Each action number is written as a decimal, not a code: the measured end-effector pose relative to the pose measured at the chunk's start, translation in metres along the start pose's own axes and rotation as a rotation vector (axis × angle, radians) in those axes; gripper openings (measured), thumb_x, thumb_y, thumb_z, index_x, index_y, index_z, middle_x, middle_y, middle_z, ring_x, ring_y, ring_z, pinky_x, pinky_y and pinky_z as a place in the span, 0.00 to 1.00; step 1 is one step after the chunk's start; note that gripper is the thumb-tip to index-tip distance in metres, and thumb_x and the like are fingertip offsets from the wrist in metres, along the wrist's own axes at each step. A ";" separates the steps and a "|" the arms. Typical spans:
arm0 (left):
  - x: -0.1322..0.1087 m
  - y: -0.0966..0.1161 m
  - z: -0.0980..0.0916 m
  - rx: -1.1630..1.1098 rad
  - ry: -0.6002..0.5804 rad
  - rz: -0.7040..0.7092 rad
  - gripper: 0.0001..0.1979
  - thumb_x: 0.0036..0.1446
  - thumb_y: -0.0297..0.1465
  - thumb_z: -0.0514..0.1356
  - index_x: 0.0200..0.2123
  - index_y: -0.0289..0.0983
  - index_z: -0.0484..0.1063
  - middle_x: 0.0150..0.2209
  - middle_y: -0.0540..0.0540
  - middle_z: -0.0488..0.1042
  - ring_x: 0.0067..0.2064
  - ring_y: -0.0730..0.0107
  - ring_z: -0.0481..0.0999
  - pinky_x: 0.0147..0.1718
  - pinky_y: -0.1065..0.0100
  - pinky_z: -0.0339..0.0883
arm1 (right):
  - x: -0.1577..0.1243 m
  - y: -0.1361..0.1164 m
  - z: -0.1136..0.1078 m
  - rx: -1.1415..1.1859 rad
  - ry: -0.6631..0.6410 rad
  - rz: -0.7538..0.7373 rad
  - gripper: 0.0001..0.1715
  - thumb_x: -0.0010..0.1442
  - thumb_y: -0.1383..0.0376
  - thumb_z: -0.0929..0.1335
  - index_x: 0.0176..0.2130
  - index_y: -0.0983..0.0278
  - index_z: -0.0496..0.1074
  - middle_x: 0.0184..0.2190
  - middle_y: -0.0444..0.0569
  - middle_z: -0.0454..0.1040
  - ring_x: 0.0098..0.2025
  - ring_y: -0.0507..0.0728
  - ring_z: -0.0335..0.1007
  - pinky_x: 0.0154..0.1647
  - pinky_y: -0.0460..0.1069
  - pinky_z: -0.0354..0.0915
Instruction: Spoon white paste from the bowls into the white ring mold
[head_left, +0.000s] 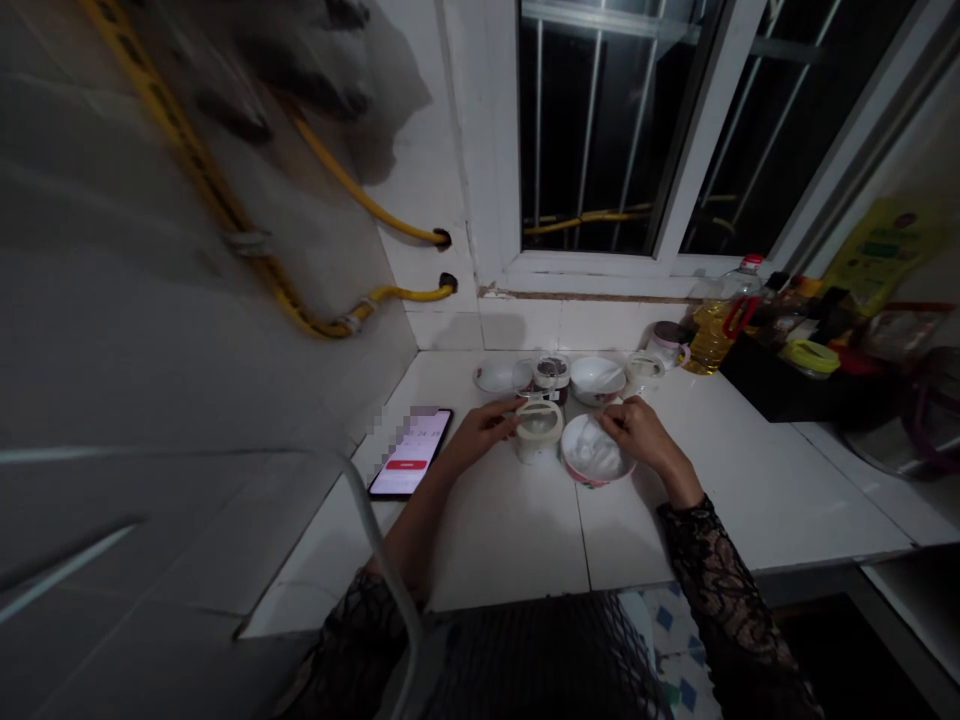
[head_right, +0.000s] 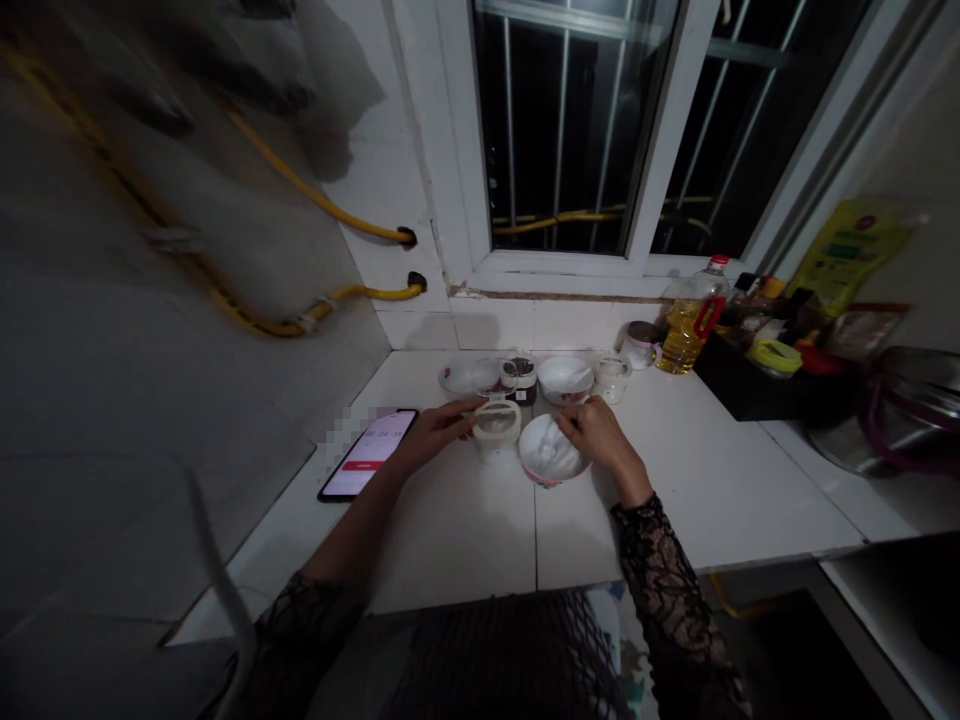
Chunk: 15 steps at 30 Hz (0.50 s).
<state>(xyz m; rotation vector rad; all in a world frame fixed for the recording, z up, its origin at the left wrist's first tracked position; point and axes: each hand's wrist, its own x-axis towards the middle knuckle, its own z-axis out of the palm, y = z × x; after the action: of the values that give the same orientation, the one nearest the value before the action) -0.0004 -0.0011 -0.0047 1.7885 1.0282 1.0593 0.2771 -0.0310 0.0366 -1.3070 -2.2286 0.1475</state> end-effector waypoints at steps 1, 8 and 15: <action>0.000 0.000 0.000 -0.002 0.003 -0.003 0.25 0.52 0.41 0.60 0.50 0.33 0.74 0.42 0.40 0.79 0.30 0.70 0.74 0.31 0.68 0.71 | 0.000 -0.002 0.001 0.045 -0.018 -0.008 0.25 0.61 0.58 0.60 0.16 0.62 0.58 0.13 0.42 0.57 0.21 0.52 0.54 0.31 0.48 0.52; -0.001 0.003 0.000 -0.002 0.004 -0.005 0.25 0.52 0.42 0.61 0.50 0.35 0.75 0.44 0.41 0.79 0.30 0.70 0.74 0.31 0.68 0.72 | -0.001 -0.008 0.011 0.344 -0.090 0.083 0.26 0.59 0.53 0.61 0.15 0.62 0.54 0.15 0.39 0.50 0.19 0.48 0.46 0.22 0.46 0.45; 0.000 0.002 0.000 0.006 0.001 0.000 0.24 0.52 0.42 0.60 0.50 0.35 0.75 0.42 0.42 0.79 0.30 0.70 0.74 0.31 0.68 0.72 | 0.000 0.001 0.004 0.502 -0.003 0.345 0.26 0.52 0.50 0.64 0.13 0.62 0.57 0.12 0.39 0.51 0.17 0.47 0.44 0.18 0.46 0.43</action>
<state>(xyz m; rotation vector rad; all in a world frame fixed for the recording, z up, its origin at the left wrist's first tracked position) 0.0000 -0.0023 -0.0026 1.7926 1.0332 1.0579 0.2759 -0.0294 0.0326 -1.3765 -1.7823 0.7801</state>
